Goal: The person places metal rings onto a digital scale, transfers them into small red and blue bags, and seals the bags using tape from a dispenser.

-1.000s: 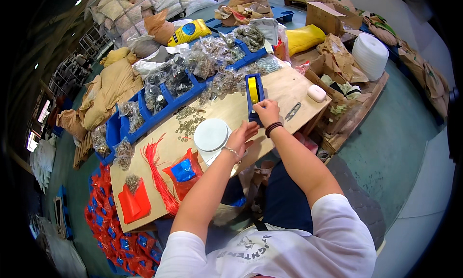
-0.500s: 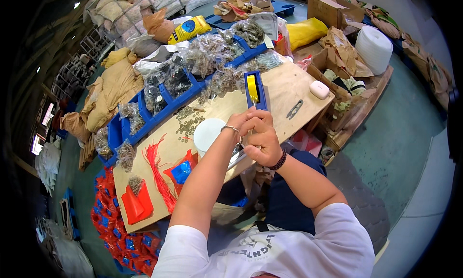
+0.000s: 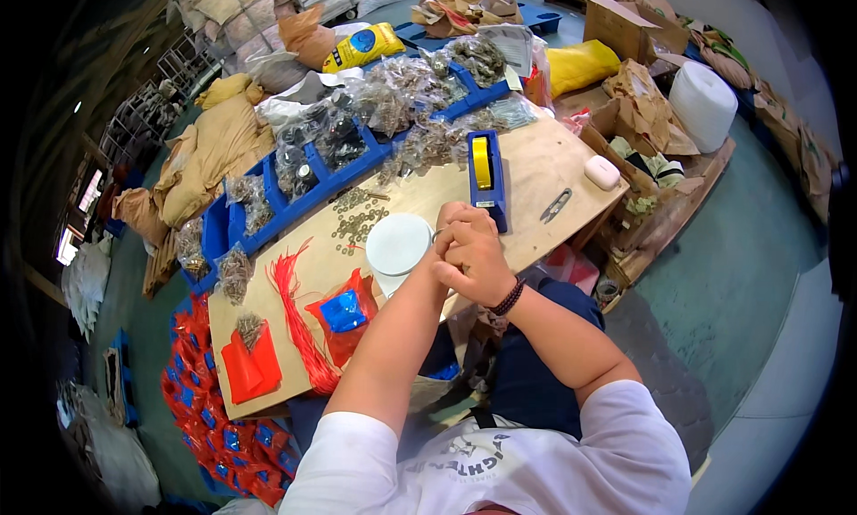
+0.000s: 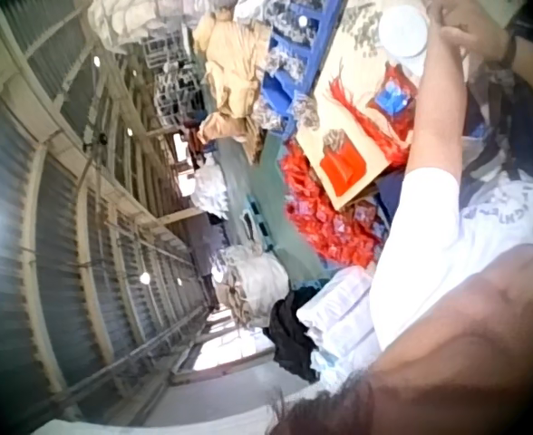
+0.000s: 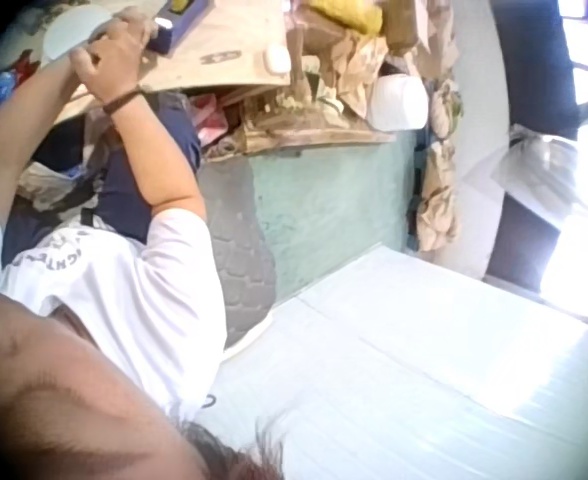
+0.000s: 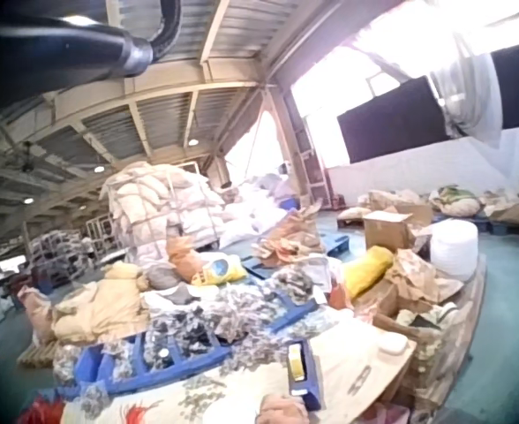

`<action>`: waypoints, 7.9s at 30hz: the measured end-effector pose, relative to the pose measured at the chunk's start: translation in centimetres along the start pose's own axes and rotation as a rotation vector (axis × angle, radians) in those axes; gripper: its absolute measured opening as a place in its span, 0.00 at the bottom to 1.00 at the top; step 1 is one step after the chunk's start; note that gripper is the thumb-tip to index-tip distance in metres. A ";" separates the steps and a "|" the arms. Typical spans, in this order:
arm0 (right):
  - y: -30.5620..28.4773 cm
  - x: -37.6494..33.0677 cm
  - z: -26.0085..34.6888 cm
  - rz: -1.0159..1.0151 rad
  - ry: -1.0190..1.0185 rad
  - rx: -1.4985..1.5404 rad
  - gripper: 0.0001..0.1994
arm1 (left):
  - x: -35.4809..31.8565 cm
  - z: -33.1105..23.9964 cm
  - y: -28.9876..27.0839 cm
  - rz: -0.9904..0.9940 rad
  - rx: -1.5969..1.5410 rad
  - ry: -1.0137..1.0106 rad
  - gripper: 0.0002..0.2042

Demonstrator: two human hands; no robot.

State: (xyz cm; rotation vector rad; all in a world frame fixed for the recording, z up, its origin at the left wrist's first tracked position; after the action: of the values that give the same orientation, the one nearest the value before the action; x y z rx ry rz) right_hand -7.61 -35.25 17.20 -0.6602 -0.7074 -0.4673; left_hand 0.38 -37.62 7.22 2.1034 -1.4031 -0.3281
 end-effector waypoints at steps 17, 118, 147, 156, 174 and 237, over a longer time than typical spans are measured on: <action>9.4 -1.6 -2.1 0.402 0.484 0.511 0.06 | -18.3 -16.3 -14.2 -0.925 0.197 0.416 0.12; 19.9 -0.5 -3.9 0.757 0.663 0.770 0.25 | -18.5 -13.9 -13.9 -0.718 1.712 -0.233 0.18; 19.5 0.1 -3.0 0.799 0.536 0.520 0.24 | -23.3 -16.7 -24.5 -1.171 0.445 0.070 0.03; 19.3 0.4 -2.8 0.763 0.464 0.522 0.21 | -22.3 -17.8 -20.3 -0.908 0.774 -0.170 0.05; 19.6 0.1 -3.2 0.796 0.486 0.476 0.25 | -21.8 -12.3 -17.1 -0.485 1.088 -0.669 0.06; 21.5 -2.4 -2.8 1.015 0.229 -0.242 0.16 | -19.4 -10.3 -21.4 -0.802 1.319 -0.578 0.11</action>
State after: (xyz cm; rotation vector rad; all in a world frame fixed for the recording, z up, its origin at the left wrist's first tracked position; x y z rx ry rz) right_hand 4.74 -21.64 5.49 -1.0715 -0.0390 0.3185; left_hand 13.73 -10.76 0.59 3.9178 -1.0124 -0.3716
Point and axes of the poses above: each hand's wrist, its own x-axis towards the middle knuckle, its own y-axis out of the palm, z = x × y, the point moved 9 cm from there along x, towards the middle knuckle, and after that the axes turned 3 degrees about -x, right-handed, at the moved point
